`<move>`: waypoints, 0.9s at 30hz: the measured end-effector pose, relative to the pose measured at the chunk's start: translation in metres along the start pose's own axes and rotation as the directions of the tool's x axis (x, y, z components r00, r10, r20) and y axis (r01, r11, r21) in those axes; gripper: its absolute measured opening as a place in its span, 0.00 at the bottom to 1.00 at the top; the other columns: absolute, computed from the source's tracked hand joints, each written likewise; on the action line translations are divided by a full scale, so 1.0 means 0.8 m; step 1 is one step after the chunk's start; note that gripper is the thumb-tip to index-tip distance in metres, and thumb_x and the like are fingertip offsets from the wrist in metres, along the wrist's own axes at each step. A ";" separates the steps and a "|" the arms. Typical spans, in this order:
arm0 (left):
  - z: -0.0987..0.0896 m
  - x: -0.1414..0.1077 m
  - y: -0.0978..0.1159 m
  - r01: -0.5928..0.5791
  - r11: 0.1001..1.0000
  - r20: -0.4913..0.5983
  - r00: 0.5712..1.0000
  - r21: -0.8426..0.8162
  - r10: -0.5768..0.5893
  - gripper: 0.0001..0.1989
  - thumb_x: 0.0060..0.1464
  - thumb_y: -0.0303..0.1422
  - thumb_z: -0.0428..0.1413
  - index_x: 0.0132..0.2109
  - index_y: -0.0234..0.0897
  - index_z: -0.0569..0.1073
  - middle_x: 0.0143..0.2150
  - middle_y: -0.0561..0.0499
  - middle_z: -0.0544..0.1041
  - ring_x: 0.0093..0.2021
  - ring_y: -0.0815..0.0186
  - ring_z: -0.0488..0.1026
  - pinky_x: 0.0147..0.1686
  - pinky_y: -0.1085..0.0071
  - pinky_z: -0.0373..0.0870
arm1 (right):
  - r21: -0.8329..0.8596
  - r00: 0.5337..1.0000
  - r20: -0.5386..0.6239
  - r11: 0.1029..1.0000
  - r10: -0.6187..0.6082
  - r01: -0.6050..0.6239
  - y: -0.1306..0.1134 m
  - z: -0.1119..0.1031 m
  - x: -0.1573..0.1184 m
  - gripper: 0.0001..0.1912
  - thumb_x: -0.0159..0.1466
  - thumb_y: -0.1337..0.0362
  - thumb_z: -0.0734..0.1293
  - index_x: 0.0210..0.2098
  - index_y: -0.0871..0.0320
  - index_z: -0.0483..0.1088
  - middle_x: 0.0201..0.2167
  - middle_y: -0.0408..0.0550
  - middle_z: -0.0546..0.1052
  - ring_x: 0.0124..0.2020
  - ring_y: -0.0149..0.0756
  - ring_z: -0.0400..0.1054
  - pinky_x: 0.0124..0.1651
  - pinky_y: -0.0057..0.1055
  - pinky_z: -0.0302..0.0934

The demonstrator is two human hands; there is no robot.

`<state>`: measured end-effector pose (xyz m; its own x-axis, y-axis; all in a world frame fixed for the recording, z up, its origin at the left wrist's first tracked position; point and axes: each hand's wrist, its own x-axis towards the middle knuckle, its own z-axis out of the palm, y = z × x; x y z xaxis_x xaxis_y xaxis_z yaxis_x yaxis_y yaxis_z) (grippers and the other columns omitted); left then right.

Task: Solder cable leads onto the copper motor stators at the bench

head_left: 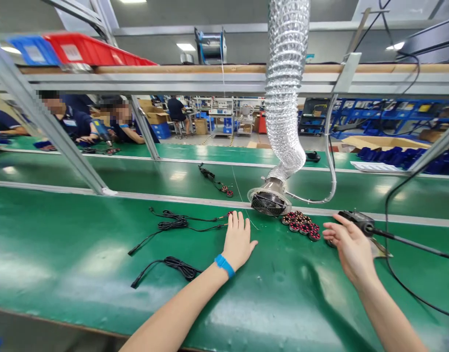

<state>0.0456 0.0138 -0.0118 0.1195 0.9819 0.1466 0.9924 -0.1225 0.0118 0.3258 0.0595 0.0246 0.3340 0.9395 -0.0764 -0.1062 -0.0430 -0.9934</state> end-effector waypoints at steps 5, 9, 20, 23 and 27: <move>0.009 0.043 -0.049 0.036 0.999 0.140 0.990 -0.037 -0.031 0.38 0.53 0.55 0.54 0.58 0.26 0.72 0.64 0.26 0.62 0.66 0.32 0.55 0.64 0.42 0.50 | -0.188 0.909 0.394 0.957 -0.134 0.223 0.005 0.073 -0.047 0.25 0.56 0.46 0.70 0.42 0.60 0.73 0.28 0.50 0.78 0.27 0.37 0.72 0.32 0.34 0.70; 0.008 0.044 -0.084 0.021 0.999 0.158 0.987 -0.024 -0.017 0.26 0.59 0.50 0.50 0.50 0.32 0.75 0.48 0.35 0.73 0.51 0.47 0.70 0.50 0.53 0.68 | -0.232 0.729 0.670 0.894 -0.138 0.383 0.011 0.107 -0.075 0.22 0.61 0.44 0.65 0.39 0.57 0.74 0.28 0.48 0.78 0.27 0.38 0.74 0.31 0.32 0.70; 0.015 0.026 -0.095 -0.031 0.999 0.152 0.988 0.041 0.025 0.20 0.63 0.49 0.45 0.53 0.43 0.67 0.46 0.45 0.68 0.40 0.58 0.72 0.34 0.66 0.70 | -0.067 0.427 0.850 0.741 -0.309 0.668 0.089 0.133 -0.136 0.11 0.70 0.59 0.60 0.40 0.53 0.73 0.31 0.43 0.78 0.30 0.30 0.73 0.34 0.23 0.68; 0.018 0.036 -0.101 -0.006 1.000 0.170 0.985 0.027 0.001 0.18 0.64 0.48 0.44 0.51 0.42 0.67 0.45 0.45 0.67 0.38 0.59 0.72 0.33 0.66 0.70 | 0.047 0.307 0.851 0.643 -0.426 0.764 0.106 0.135 -0.148 0.10 0.71 0.62 0.59 0.40 0.53 0.73 0.31 0.44 0.78 0.30 0.31 0.74 0.35 0.22 0.69; 0.023 0.059 -0.115 0.084 0.996 0.133 0.988 0.005 -0.084 0.19 0.65 0.48 0.43 0.50 0.41 0.67 0.44 0.45 0.66 0.37 0.60 0.73 0.33 0.67 0.70 | 0.136 0.183 0.829 0.508 -0.529 0.850 0.116 0.141 -0.157 0.12 0.72 0.63 0.57 0.38 0.54 0.71 0.23 0.42 0.74 0.23 0.29 0.70 0.27 0.21 0.64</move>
<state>-0.0392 0.0740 -0.0244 0.0385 0.9992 0.0125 0.9991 -0.0387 0.0196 0.1688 -0.0239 -0.0486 -0.6589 0.4769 0.5818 0.1029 0.8233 -0.5583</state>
